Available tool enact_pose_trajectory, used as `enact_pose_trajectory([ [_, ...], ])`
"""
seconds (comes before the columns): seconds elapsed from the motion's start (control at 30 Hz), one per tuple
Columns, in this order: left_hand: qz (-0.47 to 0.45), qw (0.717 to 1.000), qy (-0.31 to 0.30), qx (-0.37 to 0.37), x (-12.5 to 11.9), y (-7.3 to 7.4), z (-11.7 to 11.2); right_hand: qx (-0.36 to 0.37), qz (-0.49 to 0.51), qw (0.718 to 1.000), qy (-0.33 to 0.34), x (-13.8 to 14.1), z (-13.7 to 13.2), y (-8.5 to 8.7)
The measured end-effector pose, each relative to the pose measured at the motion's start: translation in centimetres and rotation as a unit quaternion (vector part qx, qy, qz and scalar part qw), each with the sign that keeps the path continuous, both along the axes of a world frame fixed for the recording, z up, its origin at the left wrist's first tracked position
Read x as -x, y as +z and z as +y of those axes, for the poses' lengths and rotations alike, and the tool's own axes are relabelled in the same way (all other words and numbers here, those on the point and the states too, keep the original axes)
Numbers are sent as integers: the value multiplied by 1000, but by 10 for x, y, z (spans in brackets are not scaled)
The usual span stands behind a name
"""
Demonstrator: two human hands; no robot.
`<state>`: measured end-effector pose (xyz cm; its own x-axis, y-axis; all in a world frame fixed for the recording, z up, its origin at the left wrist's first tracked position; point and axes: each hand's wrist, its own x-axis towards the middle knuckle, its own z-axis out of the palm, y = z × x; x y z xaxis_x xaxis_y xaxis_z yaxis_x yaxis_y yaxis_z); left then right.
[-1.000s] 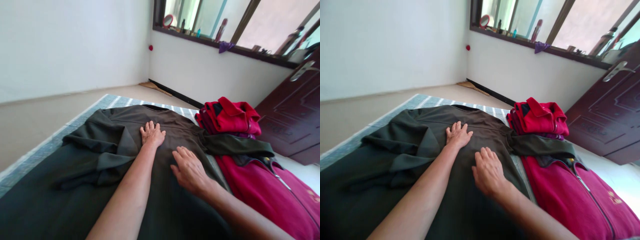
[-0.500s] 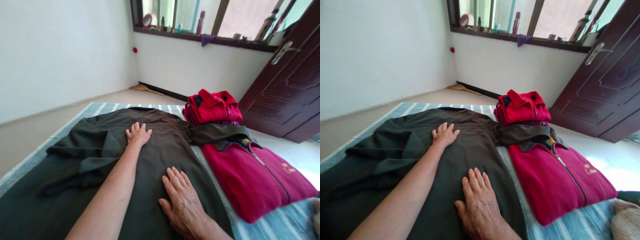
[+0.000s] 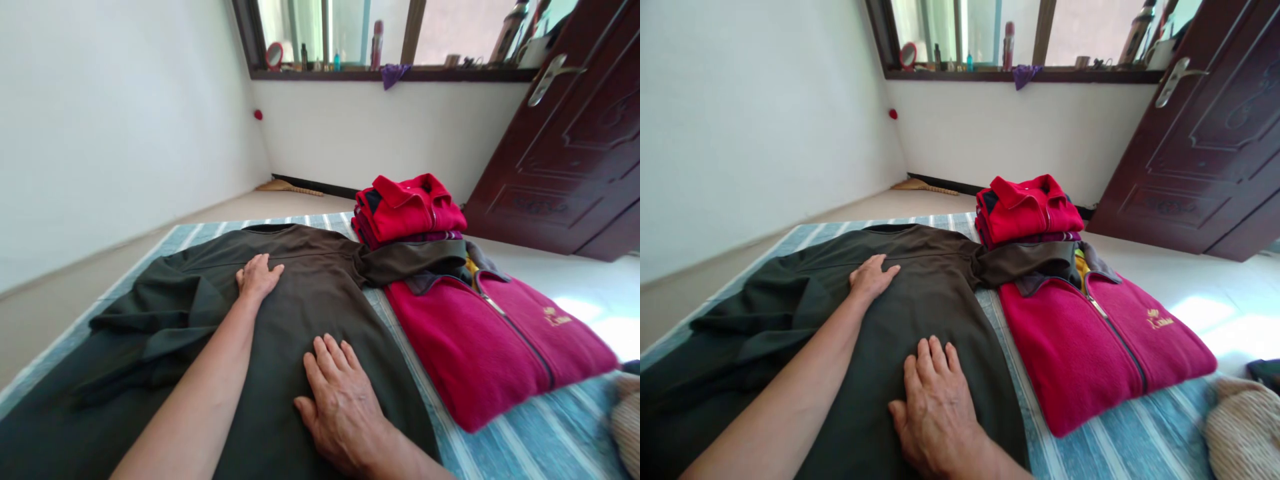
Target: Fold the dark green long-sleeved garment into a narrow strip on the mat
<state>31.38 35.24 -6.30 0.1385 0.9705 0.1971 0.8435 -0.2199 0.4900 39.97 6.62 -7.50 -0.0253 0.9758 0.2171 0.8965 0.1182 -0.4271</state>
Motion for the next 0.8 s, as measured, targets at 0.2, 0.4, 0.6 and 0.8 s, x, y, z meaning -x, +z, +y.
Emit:
enact_pose_trajectory([
  [0.2,-175,982,62,-40,8,-1,11,-2,-1,1000,3,0,0,3],
  [0.4,-278,951,112,-79,13,3,21,1,-5,1000,2,-1,0,2],
  [0.6,-159,983,28,-84,13,-3,14,-8,-11,1000,-3,0,-1,-6],
  [0.8,31,993,-25,-107,2,-5,3,-16,-19,1000,-6,1,-2,-11],
])
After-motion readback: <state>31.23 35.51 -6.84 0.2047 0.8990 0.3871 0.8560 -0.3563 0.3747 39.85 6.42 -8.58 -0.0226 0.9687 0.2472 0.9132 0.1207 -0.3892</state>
